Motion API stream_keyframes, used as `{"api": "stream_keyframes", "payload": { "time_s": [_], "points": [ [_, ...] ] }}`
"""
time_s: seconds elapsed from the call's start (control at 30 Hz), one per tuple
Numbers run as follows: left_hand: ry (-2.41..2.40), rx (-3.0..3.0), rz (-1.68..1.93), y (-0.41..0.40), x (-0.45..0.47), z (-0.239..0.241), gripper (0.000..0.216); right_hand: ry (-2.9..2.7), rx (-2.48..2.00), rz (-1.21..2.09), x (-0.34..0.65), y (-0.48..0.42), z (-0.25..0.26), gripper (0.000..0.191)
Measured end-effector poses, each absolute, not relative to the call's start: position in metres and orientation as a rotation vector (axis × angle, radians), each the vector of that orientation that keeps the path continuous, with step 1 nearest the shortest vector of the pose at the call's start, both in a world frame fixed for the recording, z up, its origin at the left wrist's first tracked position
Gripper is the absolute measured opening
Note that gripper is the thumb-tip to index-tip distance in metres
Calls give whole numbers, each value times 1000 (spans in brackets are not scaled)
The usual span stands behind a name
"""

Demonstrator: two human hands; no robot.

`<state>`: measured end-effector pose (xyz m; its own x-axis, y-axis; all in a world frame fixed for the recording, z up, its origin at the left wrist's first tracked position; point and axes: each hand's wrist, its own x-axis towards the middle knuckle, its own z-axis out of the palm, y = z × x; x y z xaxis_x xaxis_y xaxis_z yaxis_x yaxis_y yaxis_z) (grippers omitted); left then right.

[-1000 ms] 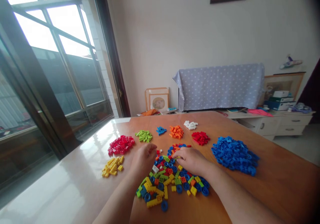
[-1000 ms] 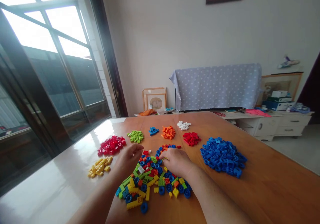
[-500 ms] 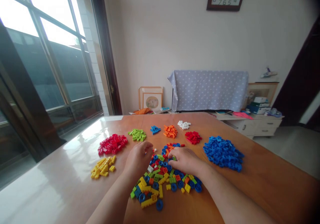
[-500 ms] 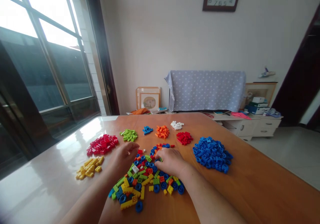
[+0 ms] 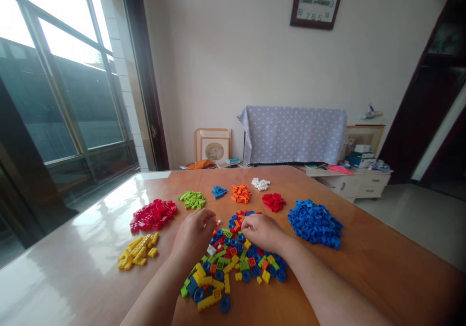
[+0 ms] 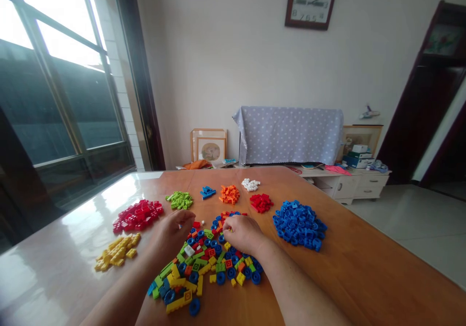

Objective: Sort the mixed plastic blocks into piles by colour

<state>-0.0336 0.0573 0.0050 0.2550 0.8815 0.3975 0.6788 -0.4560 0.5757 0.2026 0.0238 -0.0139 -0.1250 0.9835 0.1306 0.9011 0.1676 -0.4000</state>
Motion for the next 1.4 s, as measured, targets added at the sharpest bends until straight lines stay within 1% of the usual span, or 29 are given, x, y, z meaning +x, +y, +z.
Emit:
{"api": "stream_keyframes", "payload": {
  "time_s": [0.2, 0.43, 0.63, 0.8, 0.97, 1.03, 1.17, 1.27, 1.4],
  "points": [
    [1446, 2242, 965, 53, -32, 13, 28, -2130, -1849, 256, 198, 21, -13, 17],
    [1440, 2213, 981, 56, -33, 11, 30, -2142, -1960, 198, 191, 20, -10, 35],
    [1428, 2256, 988, 56, -35, 11, 33, -2145, -1946, 153, 188, 18, -7, 29],
    [1414, 2287, 1017, 57, -37, 9, 32, -1991, -1929, 111, 199, 17, 10, 26],
    [1401, 2291, 1034, 60, -38, 7, 32, -1873, -1993, 222, 234, 15, 29, 27],
    [1410, 2289, 1033, 61, -39, 6, 31, -1830, -1987, 215, 256, 8, 31, 29],
    [1422, 2293, 1026, 62, -39, 4, 30, -1644, -2036, 155, 307, -13, 20, 31],
    [1421, 2300, 1032, 63, -38, 3, 30, -1479, -2178, 99, 343, -30, 7, 36],
    [1417, 2307, 1033, 63, -37, 3, 29, -1360, -2286, 27, 372, -43, -7, 36]
  ]
}}
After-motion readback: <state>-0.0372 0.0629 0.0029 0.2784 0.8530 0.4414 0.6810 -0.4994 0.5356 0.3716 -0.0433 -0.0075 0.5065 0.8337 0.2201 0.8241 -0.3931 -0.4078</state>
